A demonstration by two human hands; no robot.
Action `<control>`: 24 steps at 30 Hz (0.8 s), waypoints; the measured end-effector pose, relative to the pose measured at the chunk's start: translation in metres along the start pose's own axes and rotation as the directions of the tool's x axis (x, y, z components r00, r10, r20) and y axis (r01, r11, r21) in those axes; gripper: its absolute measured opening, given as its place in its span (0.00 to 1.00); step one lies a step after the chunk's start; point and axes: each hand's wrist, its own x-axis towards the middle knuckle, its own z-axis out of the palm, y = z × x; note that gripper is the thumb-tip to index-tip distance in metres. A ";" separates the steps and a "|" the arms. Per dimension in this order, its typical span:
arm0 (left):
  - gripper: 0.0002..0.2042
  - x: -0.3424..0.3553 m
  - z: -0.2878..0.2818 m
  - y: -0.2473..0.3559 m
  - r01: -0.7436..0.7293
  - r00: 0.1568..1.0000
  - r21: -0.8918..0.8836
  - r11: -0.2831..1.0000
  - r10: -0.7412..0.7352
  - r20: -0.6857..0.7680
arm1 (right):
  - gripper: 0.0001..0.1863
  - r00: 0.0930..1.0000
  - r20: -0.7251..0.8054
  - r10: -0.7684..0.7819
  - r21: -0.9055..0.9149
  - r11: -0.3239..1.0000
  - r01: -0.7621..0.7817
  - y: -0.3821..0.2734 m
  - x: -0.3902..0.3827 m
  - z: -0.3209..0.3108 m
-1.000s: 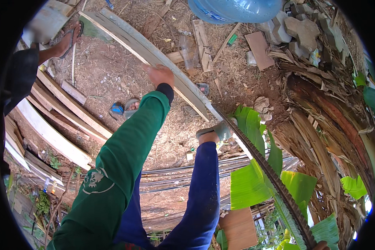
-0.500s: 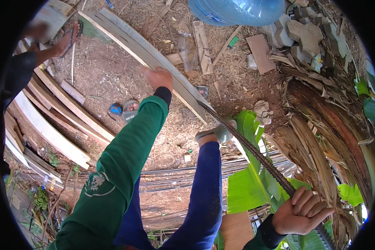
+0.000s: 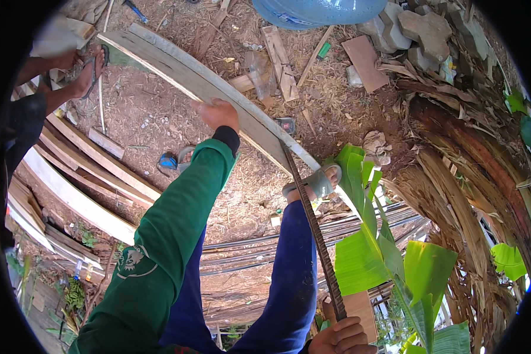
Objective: The person uses a long metal rod as a lever to break a long wooden plank over a support beam. They reposition the plank and repeat the leverage action to split it into shorter pieces.
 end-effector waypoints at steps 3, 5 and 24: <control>0.32 -0.002 -0.004 0.002 -0.016 1.000 0.031 0.999 0.016 -0.008 | 0.27 1.000 -0.032 -0.001 0.055 0.998 0.003 0.002 0.001 -0.003; 0.32 -0.002 -0.005 0.003 -0.080 0.996 0.023 0.997 0.081 -0.042 | 0.27 0.999 -0.025 -0.030 0.069 0.997 0.032 0.005 0.004 -0.004; 0.28 0.004 0.011 -0.003 -0.124 0.970 0.017 0.992 0.125 -0.209 | 0.27 0.996 -0.051 -0.075 0.118 0.990 0.081 0.036 0.095 -0.050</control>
